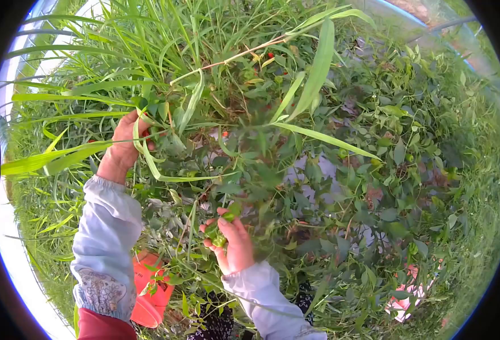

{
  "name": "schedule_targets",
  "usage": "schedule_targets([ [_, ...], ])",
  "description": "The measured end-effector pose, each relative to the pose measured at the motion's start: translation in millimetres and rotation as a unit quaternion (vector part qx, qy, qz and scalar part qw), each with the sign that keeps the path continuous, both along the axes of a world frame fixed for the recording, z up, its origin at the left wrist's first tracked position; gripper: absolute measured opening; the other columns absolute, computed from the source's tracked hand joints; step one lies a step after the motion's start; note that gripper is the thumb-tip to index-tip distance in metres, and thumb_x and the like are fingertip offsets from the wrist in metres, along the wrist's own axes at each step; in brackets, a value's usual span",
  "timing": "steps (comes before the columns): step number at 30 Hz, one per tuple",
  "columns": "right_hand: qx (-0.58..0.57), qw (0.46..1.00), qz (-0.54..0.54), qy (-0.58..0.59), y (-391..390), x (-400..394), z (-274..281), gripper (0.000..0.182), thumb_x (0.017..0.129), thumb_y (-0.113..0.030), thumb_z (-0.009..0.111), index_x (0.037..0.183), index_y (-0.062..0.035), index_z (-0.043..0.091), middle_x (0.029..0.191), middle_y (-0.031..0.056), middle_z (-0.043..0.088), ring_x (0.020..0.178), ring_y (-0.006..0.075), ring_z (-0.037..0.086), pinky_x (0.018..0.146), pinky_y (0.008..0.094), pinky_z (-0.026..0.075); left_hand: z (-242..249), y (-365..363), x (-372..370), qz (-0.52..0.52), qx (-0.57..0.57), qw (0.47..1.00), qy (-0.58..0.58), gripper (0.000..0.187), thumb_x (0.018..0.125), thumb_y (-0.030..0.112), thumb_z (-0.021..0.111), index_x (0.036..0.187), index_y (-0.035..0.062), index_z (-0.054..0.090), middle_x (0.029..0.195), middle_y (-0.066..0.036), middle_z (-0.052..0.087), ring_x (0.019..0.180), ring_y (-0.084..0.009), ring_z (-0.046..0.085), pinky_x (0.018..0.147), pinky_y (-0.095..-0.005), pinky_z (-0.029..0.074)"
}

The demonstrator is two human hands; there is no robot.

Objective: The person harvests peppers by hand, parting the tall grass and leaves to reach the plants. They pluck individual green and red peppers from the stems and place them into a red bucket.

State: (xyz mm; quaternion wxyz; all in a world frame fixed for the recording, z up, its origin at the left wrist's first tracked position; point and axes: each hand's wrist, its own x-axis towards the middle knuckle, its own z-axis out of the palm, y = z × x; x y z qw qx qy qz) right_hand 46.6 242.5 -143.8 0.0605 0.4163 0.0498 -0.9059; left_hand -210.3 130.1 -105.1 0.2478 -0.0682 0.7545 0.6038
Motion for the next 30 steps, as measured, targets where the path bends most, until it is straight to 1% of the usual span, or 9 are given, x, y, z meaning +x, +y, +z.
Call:
schedule_targets([
  [3,0.008,1.000,-0.010,0.021,-2.7,2.4,-1.8,0.029,0.087,-0.013,0.052,0.115,-0.0081,0.046,0.090,0.0096,0.057,0.085,0.0240,0.059,0.057,0.0295,0.047,-4.5,-5.6,-3.7,-0.033,0.069,0.997,-0.024,0.018,0.080,0.014,0.060,0.093,0.0005,0.059,0.074,-0.005,0.062,0.053,-0.0092,0.056,0.044,-0.0234,0.045],
  [7,0.042,0.999,-0.017,0.028,12.1,-4.4,14.6,0.030,0.086,-0.012,0.054,0.114,-0.0079,0.048,0.090,0.0085,0.057,0.083,0.0216,0.060,0.055,0.0276,0.047,-1.9,3.9,6.9,-0.089,-0.065,0.993,-0.034,0.017,0.078,0.011,0.058,0.092,0.0017,0.059,0.062,-0.005,0.060,0.046,-0.0100,0.054,0.037,-0.0220,0.039],
  [13,0.382,0.916,0.076,0.099,85.9,-53.8,38.1,0.028,0.083,-0.010,0.058,0.110,-0.0083,0.053,0.091,0.0052,0.061,0.075,0.0149,0.062,0.047,0.0196,0.043,13.6,5.5,37.9,-0.056,-0.052,0.995,-0.064,0.014,0.079,0.010,0.057,0.090,0.0038,0.061,0.065,-0.003,0.060,0.048,-0.0087,0.054,0.036,-0.0212,0.037],
  [19,0.515,0.785,0.320,0.125,128.1,-140.5,47.7,0.034,0.075,-0.010,0.066,0.107,-0.0059,0.056,0.078,-0.0002,0.057,0.062,0.0063,0.053,0.053,0.0203,0.040,-0.4,-18.7,51.9,0.006,-0.111,0.991,-0.069,0.015,0.079,0.010,0.057,0.092,0.0052,0.061,0.068,-0.002,0.059,0.052,-0.0096,0.054,0.038,-0.0228,0.041],
  [22,0.432,0.764,0.379,0.293,117.4,-157.9,56.5,0.036,0.073,-0.014,0.068,0.107,-0.0065,0.057,0.102,0.0048,0.058,0.082,0.0111,0.056,0.071,0.0238,0.046,-6.8,-19.2,58.2,0.003,-0.112,0.990,-0.086,0.012,0.079,0.012,0.059,0.089,0.0057,0.061,0.066,-0.001,0.058,0.050,-0.0091,0.051,0.039,-0.0230,0.040],
  [23,0.505,0.653,0.445,0.347,117.7,-166.6,45.8,0.045,0.075,-0.014,0.065,0.117,-0.0084,0.051,0.112,0.0002,0.056,0.085,0.0086,0.054,0.059,0.0232,0.045,-18.8,-23.0,60.2,0.011,-0.081,0.992,-0.097,0.012,0.079,0.012,0.060,0.089,0.0059,0.062,0.066,-0.001,0.058,0.049,-0.0089,0.050,0.039,-0.0229,0.040],
  [25,0.604,0.512,0.433,0.431,108.6,-173.1,29.3,0.039,0.073,-0.016,0.065,0.110,-0.0096,0.054,0.114,0.0018,0.055,0.086,0.0140,0.055,0.073,0.0290,0.046,-15.2,-15.6,64.6,0.016,-0.081,0.994,-0.072,0.015,0.078,0.010,0.059,0.092,0.0064,0.063,0.066,-0.001,0.058,0.049,-0.0088,0.050,0.039,-0.0233,0.040],
  [27,0.528,0.539,0.489,0.438,102.3,-171.7,26.2,0.034,0.071,-0.019,0.065,0.103,-0.0099,0.055,0.105,0.0054,0.058,0.085,0.0182,0.055,0.081,0.0321,0.043,-11.0,-10.5,66.9,0.029,-0.111,0.991,-0.067,0.023,0.075,0.006,0.058,0.098,0.0062,0.063,0.065,-0.001,0.057,0.049,-0.0074,0.049,0.041,-0.0237,0.040],
  [30,0.545,0.444,0.621,0.346,95.0,-158.4,34.0,0.034,0.070,-0.021,0.064,0.100,-0.0078,0.055,0.084,0.0081,0.059,0.076,0.0170,0.056,0.071,0.0307,0.045,-22.7,-22.7,65.4,-0.016,-0.146,0.989,-0.031,0.024,0.076,0.017,0.061,0.098,0.0075,0.063,0.071,-0.008,0.062,0.059,-0.0177,0.057,0.055,-0.0299,0.045],
])
